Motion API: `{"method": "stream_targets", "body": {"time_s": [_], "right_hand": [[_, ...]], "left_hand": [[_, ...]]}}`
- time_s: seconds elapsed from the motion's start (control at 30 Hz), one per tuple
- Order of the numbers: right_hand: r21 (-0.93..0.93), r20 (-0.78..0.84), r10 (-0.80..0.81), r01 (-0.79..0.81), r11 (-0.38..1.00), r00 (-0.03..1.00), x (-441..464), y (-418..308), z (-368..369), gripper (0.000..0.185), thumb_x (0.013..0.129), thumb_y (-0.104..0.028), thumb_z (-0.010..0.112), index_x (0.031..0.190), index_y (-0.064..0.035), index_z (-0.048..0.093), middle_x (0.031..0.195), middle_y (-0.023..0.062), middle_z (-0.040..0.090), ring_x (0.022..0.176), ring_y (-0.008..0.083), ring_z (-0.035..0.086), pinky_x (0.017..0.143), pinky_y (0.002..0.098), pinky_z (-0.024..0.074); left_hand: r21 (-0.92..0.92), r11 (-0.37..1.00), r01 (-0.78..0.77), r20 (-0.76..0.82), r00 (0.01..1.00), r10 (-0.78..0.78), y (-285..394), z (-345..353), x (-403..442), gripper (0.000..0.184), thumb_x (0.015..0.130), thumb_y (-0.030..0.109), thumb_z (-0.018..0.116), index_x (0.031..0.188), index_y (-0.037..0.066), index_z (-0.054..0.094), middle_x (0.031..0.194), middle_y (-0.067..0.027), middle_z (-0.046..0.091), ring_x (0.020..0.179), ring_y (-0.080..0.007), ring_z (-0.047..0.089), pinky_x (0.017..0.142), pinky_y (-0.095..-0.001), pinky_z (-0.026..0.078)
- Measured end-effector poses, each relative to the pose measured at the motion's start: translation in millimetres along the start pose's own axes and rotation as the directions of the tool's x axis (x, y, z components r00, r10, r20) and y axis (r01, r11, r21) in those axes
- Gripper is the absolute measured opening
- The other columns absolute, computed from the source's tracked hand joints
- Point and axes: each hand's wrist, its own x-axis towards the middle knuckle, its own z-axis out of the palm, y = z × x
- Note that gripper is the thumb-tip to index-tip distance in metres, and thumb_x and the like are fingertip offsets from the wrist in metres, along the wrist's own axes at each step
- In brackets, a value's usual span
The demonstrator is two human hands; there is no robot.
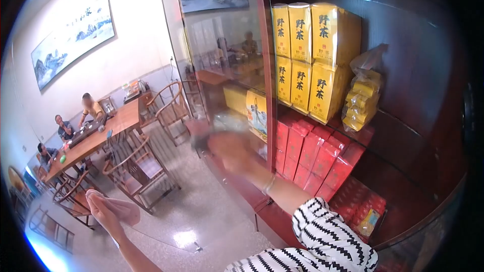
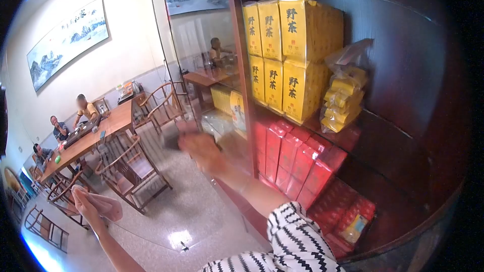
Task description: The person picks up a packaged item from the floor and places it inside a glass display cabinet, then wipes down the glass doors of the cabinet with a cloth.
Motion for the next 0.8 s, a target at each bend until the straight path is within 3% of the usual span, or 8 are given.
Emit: {"method": "stream_targets", "body": {"time_s": [0.13, 0.2, 0.33, 0.47, 0.5, 0.67, 0.73, 0.8], "right_hand": [[0.049, 0.247, -0.086, 0.077, 0.996, 0.965, 1, 13, -33, 0.038, 0.083, -0.007, 0.052, 0.121, -0.0025, 0.055, 0.118, 0.0166, 0.058, 0.11, 0.0335, 0.055, 0.093, 0.0439, 0.042], [-0.072, -0.35, 0.068, -0.1, 0.992, 0.934, 41, 57, -32, 0.038, 0.089, -0.004, 0.046, 0.126, 0.0, 0.05, 0.127, 0.0197, 0.052, 0.119, 0.0353, 0.049, 0.1, 0.0429, 0.0376], [-0.063, -0.615, 0.319, -0.448, 0.892, 0.721, 156, 88, -76, 0.043, 0.09, -0.001, 0.04, 0.133, 0.0032, 0.041, 0.136, 0.0199, 0.043, 0.128, 0.0358, 0.038, 0.108, 0.0394, 0.0273], [0.022, -0.487, 0.228, -0.248, 0.968, 0.843, 153, 30, -45, 0.046, 0.088, -0.002, 0.044, 0.135, -0.0006, 0.041, 0.139, 0.0195, 0.04, 0.131, 0.0347, 0.035, 0.109, 0.0382, 0.0258], [0.42, -0.495, 0.179, 0.054, 0.906, 0.85, 130, 7, -8, 0.051, 0.085, -0.003, 0.048, 0.136, -0.0052, 0.042, 0.139, 0.0164, 0.041, 0.131, 0.0302, 0.037, 0.11, 0.0367, 0.0259], [0.164, 0.324, -0.297, 0.255, 0.953, 0.898, 64, 0, -50, 0.036, 0.082, -0.007, 0.053, 0.118, -0.0061, 0.058, 0.127, 0.0104, 0.054, 0.122, 0.0309, 0.046, 0.105, 0.0435, 0.0311], [-0.246, 0.409, 0.271, -0.181, 0.952, 0.871, 115, 29, -79, 0.033, 0.085, -0.005, 0.05, 0.117, -0.0041, 0.059, 0.121, 0.0109, 0.059, 0.112, 0.0298, 0.053, 0.101, 0.0379, 0.0364], [-0.055, -0.281, 0.414, -0.446, 0.894, 0.866, 134, 92, -80, 0.036, 0.088, -0.003, 0.045, 0.123, -0.0002, 0.052, 0.122, 0.0169, 0.056, 0.106, 0.033, 0.055, 0.099, 0.0349, 0.0392]], "left_hand": [[0.044, 0.998, -0.037, 0.002, 0.999, 0.037, 6, 0, -1, 0.03, 0.101, 0.028, 0.037, 0.08, 0.007, 0.039, 0.077, 0.0025, 0.032, 0.071, -0.0074, 0.032, 0.067, -0.02, 0.03], [0.055, 0.998, -0.027, 0.016, 1.0, 0.027, 9, -1, 0, 0.03, 0.101, 0.028, 0.037, 0.08, 0.007, 0.04, 0.076, 0.0025, 0.033, 0.071, -0.0074, 0.033, 0.066, -0.0204, 0.03], [0.03, 0.999, -0.029, 0.032, 0.999, 0.028, 6, -2, -1, 0.03, 0.101, 0.029, 0.037, 0.081, 0.007, 0.042, 0.075, 0.0025, 0.034, 0.07, -0.0075, 0.034, 0.066, -0.0211, 0.031], [0.048, 0.998, -0.027, -0.006, 1.0, 0.027, 10, 2, -3, 0.031, 0.101, 0.029, 0.037, 0.081, 0.006, 0.042, 0.075, 0.0022, 0.035, 0.07, -0.0079, 0.035, 0.066, -0.0215, 0.031], [0.043, 0.999, -0.004, -0.017, 1.0, 0.005, 14, 3, -5, 0.031, 0.101, 0.029, 0.037, 0.081, 0.006, 0.043, 0.075, 0.002, 0.036, 0.07, -0.0082, 0.035, 0.066, -0.0217, 0.032], [0.105, 0.994, -0.028, 0.008, 1.0, 0.027, 11, -4, -3, 0.031, 0.101, 0.028, 0.038, 0.082, 0.004, 0.044, 0.078, -0.0001, 0.038, 0.073, -0.0106, 0.038, 0.069, -0.0236, 0.034], [0.094, 0.995, -0.036, 0.009, 0.999, 0.035, 10, -3, -2, 0.031, 0.1, 0.027, 0.038, 0.083, 0.003, 0.045, 0.08, -0.0011, 0.039, 0.074, -0.0116, 0.039, 0.07, -0.0243, 0.034], [0.09, 0.995, -0.037, 0.009, 0.999, 0.037, 14, -1, -4, 0.03, 0.1, 0.027, 0.038, 0.083, 0.003, 0.045, 0.081, -0.0016, 0.039, 0.075, -0.0122, 0.039, 0.071, -0.0246, 0.034]]}}
